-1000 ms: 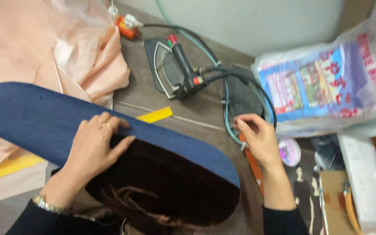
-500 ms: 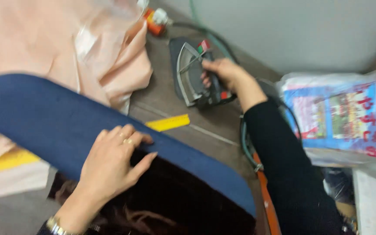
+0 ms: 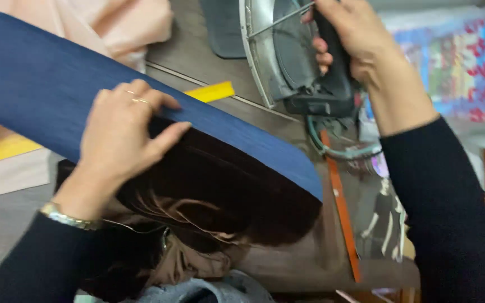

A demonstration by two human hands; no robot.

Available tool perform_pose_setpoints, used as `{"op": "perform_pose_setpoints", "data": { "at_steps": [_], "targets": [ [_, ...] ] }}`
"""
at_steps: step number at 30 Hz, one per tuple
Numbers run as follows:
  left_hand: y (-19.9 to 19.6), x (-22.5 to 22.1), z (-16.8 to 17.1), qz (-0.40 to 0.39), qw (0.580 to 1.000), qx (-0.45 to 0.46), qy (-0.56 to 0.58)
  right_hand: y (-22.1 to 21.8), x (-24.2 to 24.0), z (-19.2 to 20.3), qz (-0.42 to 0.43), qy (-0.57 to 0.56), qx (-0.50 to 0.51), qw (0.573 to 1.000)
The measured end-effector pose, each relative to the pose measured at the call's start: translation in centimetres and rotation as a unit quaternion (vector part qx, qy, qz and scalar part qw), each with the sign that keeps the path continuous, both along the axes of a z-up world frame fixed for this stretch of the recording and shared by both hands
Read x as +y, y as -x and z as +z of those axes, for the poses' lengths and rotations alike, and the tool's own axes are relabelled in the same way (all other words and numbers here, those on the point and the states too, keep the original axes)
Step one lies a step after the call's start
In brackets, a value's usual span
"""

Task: Ironing a piece of brown velvet fabric on a sleeve board using a steam iron and then folding it.

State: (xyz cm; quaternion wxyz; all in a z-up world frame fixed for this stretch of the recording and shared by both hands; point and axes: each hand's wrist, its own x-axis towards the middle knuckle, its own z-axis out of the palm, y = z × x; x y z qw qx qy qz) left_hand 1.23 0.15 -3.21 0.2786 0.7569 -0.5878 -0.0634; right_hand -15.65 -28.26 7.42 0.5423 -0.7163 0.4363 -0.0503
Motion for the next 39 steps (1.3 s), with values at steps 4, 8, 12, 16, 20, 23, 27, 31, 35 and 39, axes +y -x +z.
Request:
{"op": "perform_pose_setpoints", "data": {
  "at_steps": [4,8,12,16,20,23,27,31,35,39],
  "targets": [
    [0.0,0.0,-0.4,-0.008,1.000,-0.013,-0.001,7.0,4.5,5.7,-0.043,0.007,-0.002,0.999],
    [-0.3,0.1,-0.4,-0.010,1.000,0.015,-0.015,14.2,8.6,7.7,0.001,0.062,0.076,0.995],
    [-0.5,1.3,1.8,0.019,0.997,-0.024,-0.065,20.7,11.8,6.0,-0.026,0.116,0.247,0.962],
    [-1.1,3.0,1.0,0.133,0.972,-0.134,-0.142,24.3,13.9,3.7,0.001,0.142,0.326,0.935],
    [-1.1,2.4,1.3,0.105,0.976,-0.051,-0.181,26.0,14.9,2.2,-0.007,0.152,0.349,0.925],
    [-0.8,2.0,2.3,0.097,0.976,0.030,-0.191,26.2,14.8,1.6,-0.003,0.156,0.319,0.935],
    [-1.0,1.5,3.7,0.115,0.963,0.131,-0.206,23.9,14.6,1.7,-0.005,0.138,0.317,0.938],
    [-1.1,1.3,3.7,0.120,0.961,0.145,-0.204,20.6,14.4,1.9,0.014,0.142,0.311,0.940],
    [-1.1,1.2,3.8,0.120,0.952,0.172,-0.225,17.8,13.6,1.6,0.098,0.188,0.274,0.938],
    [-1.3,1.2,2.4,0.122,0.955,0.178,-0.203,13.1,13.6,2.4,0.145,0.206,0.278,0.927]
  ]
}}
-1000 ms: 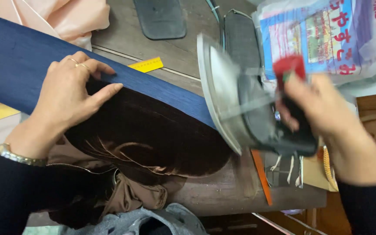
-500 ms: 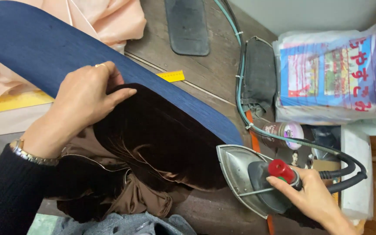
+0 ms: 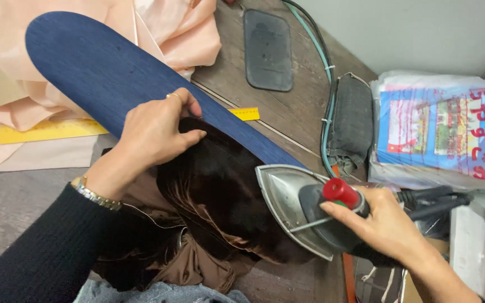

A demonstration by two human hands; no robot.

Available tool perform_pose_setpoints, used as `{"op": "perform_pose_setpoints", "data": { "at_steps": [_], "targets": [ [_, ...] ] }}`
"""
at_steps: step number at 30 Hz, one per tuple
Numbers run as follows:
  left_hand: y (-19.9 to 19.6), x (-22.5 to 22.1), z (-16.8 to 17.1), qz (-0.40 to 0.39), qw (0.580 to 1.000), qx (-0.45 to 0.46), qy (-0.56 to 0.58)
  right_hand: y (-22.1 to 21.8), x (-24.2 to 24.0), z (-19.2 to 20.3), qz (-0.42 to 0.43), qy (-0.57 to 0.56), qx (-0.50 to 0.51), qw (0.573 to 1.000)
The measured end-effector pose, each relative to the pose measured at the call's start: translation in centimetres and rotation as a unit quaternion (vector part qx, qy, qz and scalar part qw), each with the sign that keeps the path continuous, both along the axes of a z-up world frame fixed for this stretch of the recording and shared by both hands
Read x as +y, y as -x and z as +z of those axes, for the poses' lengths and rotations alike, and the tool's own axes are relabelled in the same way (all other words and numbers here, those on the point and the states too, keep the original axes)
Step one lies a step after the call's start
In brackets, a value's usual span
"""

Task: Ironing a piece of brown velvet fabric on a sleeve board using a steam iron and then folding it.

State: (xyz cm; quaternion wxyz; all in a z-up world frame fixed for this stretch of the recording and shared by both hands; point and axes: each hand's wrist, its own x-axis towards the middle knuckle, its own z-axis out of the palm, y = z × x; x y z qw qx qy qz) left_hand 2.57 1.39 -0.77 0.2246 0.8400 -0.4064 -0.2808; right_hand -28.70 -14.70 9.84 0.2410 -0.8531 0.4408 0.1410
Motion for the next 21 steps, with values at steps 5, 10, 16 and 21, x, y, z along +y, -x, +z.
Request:
{"op": "perform_pose_setpoints", "data": {
  "at_steps": [5,10,16,21],
  "targets": [
    [-0.3,0.8,0.3,0.004,0.993,0.047,0.104,-6.6,1.1,1.6,0.006,-0.002,-0.005,1.000],
    [-0.9,3.5,1.6,0.008,0.955,0.048,0.292,-9.7,0.9,1.6,0.026,0.000,0.002,1.000],
    [-1.0,4.5,1.6,0.015,0.944,-0.053,0.327,-10.3,1.3,1.8,0.054,0.039,0.089,0.994],
    [-2.9,4.1,-3.3,0.001,0.983,-0.078,0.167,-7.0,1.1,1.8,0.020,0.041,0.087,0.995]
  ]
}}
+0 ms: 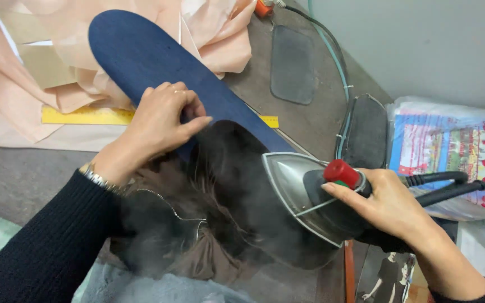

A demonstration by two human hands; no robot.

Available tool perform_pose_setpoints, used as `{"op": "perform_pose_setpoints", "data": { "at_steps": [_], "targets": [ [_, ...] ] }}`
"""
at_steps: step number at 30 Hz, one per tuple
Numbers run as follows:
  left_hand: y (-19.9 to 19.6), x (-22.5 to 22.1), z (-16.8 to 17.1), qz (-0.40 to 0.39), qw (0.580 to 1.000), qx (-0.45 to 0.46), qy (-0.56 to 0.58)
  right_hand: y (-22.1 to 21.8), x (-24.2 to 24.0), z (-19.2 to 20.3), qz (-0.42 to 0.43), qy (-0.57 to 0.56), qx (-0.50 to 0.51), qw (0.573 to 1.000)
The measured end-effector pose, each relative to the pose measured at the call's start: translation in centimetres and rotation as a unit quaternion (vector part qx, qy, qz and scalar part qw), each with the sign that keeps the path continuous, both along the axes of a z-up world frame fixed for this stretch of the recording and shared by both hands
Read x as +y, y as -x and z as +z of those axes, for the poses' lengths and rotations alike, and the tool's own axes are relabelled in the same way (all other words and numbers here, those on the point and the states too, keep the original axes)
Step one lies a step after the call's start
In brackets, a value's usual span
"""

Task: Ironing a piece of brown velvet fabric on a sleeve board using a steam iron and then folding it.

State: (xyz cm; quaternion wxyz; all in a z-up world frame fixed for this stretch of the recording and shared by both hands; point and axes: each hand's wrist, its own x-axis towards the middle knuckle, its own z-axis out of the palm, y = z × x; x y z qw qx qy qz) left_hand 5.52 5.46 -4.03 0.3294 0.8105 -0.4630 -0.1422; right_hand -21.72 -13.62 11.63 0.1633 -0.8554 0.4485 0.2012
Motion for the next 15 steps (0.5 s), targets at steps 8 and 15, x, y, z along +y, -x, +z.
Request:
{"op": "perform_pose_setpoints", "data": {
  "at_steps": [8,15],
  "targets": [
    [0.7,0.2,1.0,0.008,0.999,0.021,-0.035,-2.7,1.2,0.0,0.044,0.011,-0.023,0.999],
    [0.2,-0.1,0.9,-0.009,0.998,0.034,-0.053,-0.9,1.1,0.0,0.006,0.004,-0.026,1.000]
  ]
}}
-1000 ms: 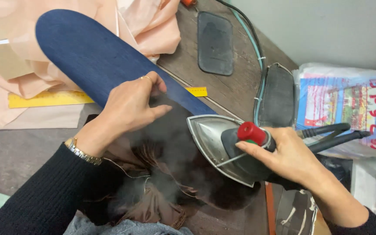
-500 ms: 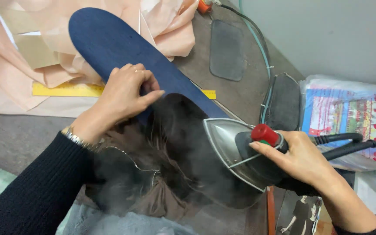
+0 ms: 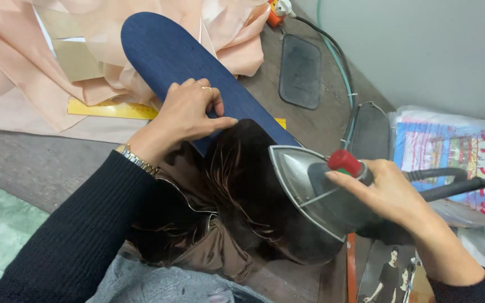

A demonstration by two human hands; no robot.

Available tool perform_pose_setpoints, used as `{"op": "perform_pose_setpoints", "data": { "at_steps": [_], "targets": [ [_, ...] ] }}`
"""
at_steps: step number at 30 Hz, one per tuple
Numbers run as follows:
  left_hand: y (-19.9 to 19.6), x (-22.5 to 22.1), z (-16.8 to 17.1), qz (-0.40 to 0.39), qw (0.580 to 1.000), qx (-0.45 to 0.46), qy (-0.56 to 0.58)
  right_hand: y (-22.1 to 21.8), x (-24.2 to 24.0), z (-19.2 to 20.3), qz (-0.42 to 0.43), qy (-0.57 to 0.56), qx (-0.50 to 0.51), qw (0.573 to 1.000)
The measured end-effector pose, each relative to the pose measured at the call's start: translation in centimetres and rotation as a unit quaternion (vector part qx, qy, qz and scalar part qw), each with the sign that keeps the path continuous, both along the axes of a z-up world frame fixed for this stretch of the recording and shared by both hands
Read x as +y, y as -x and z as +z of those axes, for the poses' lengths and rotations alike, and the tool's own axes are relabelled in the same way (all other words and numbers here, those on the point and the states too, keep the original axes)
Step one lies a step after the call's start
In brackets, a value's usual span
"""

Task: Ironing a piece of brown velvet fabric on a sleeve board using a steam iron and then folding it.

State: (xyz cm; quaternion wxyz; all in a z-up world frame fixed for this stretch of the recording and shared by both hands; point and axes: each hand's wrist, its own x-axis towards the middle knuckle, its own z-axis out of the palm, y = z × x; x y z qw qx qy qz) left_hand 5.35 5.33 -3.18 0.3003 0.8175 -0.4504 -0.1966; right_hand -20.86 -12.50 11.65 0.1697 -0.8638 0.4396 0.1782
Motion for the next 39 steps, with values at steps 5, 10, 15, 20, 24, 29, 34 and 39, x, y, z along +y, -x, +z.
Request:
{"op": "perform_pose_setpoints", "data": {
  "at_steps": [5,10,15,20,24,29,34,39],
  "targets": [
    [0.0,-0.2,0.2,-0.006,1.000,0.005,-0.024,-1.4,0.5,0.3,-0.005,0.006,0.013,1.000],
    [0.0,-0.3,0.1,0.002,1.000,-0.008,-0.030,-3.8,1.4,0.6,-0.002,0.002,0.013,1.000],
    [0.2,-0.4,0.3,0.008,0.999,-0.037,-0.034,0.5,0.3,0.3,0.004,0.007,0.012,1.000],
    [0.4,-0.7,0.2,0.005,0.999,-0.042,-0.028,7.0,-1.3,-0.2,-0.038,0.023,0.037,0.998],
    [0.4,-0.4,0.7,0.006,0.999,-0.030,-0.031,6.3,-0.8,0.0,-0.046,0.009,0.032,0.998],
    [0.2,-0.2,0.6,0.007,1.000,-0.024,-0.011,0.2,-0.5,-0.5,-0.003,-0.010,-0.002,1.000],
    [0.2,0.0,0.6,0.001,1.000,-0.027,0.013,-2.6,-0.1,-0.7,0.027,-0.015,-0.035,0.999],
    [0.3,-0.1,1.0,-0.001,0.999,-0.035,0.001,1.1,-0.8,-0.4,-0.030,-0.014,-0.001,0.999]
  ]
}}
